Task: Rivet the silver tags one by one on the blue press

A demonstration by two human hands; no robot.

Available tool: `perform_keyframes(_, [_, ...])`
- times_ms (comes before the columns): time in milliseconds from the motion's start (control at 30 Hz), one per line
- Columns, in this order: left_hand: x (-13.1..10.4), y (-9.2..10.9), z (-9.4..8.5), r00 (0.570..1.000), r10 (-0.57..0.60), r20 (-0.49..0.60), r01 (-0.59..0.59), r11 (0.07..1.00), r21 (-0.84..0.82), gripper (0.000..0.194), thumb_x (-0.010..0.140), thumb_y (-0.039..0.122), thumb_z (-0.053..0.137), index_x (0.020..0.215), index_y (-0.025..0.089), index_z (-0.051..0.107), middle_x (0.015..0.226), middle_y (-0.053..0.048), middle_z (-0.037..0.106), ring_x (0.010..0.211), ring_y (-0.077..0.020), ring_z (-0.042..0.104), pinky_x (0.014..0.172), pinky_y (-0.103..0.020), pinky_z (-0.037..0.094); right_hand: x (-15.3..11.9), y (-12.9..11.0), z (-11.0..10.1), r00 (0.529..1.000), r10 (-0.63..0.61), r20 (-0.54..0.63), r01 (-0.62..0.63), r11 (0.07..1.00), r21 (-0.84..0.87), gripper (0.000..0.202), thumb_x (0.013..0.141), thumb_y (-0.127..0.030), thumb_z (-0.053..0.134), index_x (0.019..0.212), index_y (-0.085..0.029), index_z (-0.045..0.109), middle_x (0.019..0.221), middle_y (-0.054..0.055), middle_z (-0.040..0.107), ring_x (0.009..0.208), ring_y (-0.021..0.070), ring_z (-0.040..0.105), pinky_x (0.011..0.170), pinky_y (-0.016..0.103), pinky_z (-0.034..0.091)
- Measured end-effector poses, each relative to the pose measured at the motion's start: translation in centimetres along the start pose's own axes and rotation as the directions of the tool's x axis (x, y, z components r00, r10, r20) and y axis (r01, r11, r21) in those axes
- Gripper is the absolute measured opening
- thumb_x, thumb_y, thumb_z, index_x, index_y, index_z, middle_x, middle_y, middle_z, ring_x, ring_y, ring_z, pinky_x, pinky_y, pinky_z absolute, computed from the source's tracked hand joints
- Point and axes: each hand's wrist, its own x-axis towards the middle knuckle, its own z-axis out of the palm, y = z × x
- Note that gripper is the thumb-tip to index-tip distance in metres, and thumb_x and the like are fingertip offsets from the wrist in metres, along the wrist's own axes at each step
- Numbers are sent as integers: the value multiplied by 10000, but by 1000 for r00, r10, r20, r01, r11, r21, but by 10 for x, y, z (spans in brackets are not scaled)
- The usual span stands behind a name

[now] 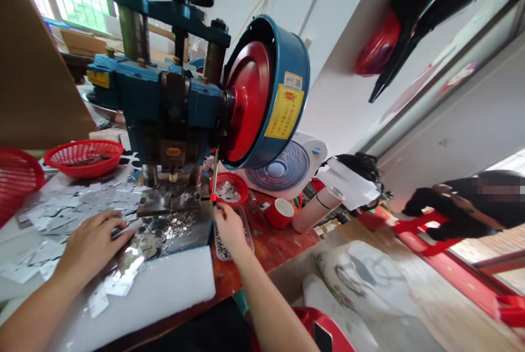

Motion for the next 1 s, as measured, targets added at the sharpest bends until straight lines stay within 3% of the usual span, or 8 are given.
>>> perform_keyframes(100, [1,-1,1,1000,21,-14,-21,1000,-14,290,797,483,473,744,261,651,1138,-103,608,1048,-342,541,858,-498,421,-34,-2,-4,989,-127,80,139,975,-172,276,857,-275,510,1082,-213,658,1028,61,687,946,198,615,882,338,447])
perform_keyframes(200, [2,-2,1,999,34,-32,-35,999,-33,276,801,460,473,732,262,652,1116,-104,619,1017,-331,553,865,-492,422,-49,-4,-7,969,-194,155,234,922,-308,232,873,-228,512,1025,-206,686,988,63,691,957,200,591,884,330,427])
perform_keyframes(300, [3,-3,1,999,32,-36,-34,998,-53,283,800,468,471,759,261,660,1107,-101,623,1002,-323,557,873,-484,423,-45,-10,-2,946,-224,234,301,876,-376,188,875,-198,529,935,-217,706,915,41,692,913,186,581,858,309,415])
perform_keyframes(500, [5,-6,2,999,29,-42,-31,998,-62,287,790,471,476,773,247,654,1074,-94,630,1005,-298,560,912,-450,414,-24,-24,24,851,-280,445,479,762,-436,117,848,-239,595,884,-239,707,897,10,674,884,151,562,834,260,393])
perform_keyframes(700, [5,-7,2,994,57,-93,-63,995,-72,313,803,489,452,783,237,637,1033,-98,634,967,-297,567,881,-436,427,-25,-19,34,837,-253,484,518,652,-554,152,887,-262,533,882,-239,683,892,24,653,864,171,543,771,274,401])
perform_keyframes(767, [6,-8,3,994,60,-88,-68,994,-84,304,806,481,454,789,239,638,1013,-88,638,950,-288,571,876,-428,426,-26,-17,34,840,-266,473,517,659,-546,152,894,-261,523,893,-221,670,894,33,645,868,177,542,771,278,402])
perform_keyframes(867, [7,-9,5,995,62,-79,-70,992,-100,290,801,471,468,784,240,642,1000,-73,644,927,-268,580,875,-406,428,-20,-23,38,861,-276,428,474,742,-474,170,907,-218,492,912,-204,661,910,37,637,879,168,546,797,271,399])
perform_keyframes(1000, [7,-11,5,994,71,-89,-80,991,-104,319,797,495,477,807,227,650,996,-70,648,917,-255,585,874,-388,430,11,-46,54,896,-314,313,415,844,-341,190,906,-167,478,924,-197,665,918,34,639,899,157,551,828,267,396])
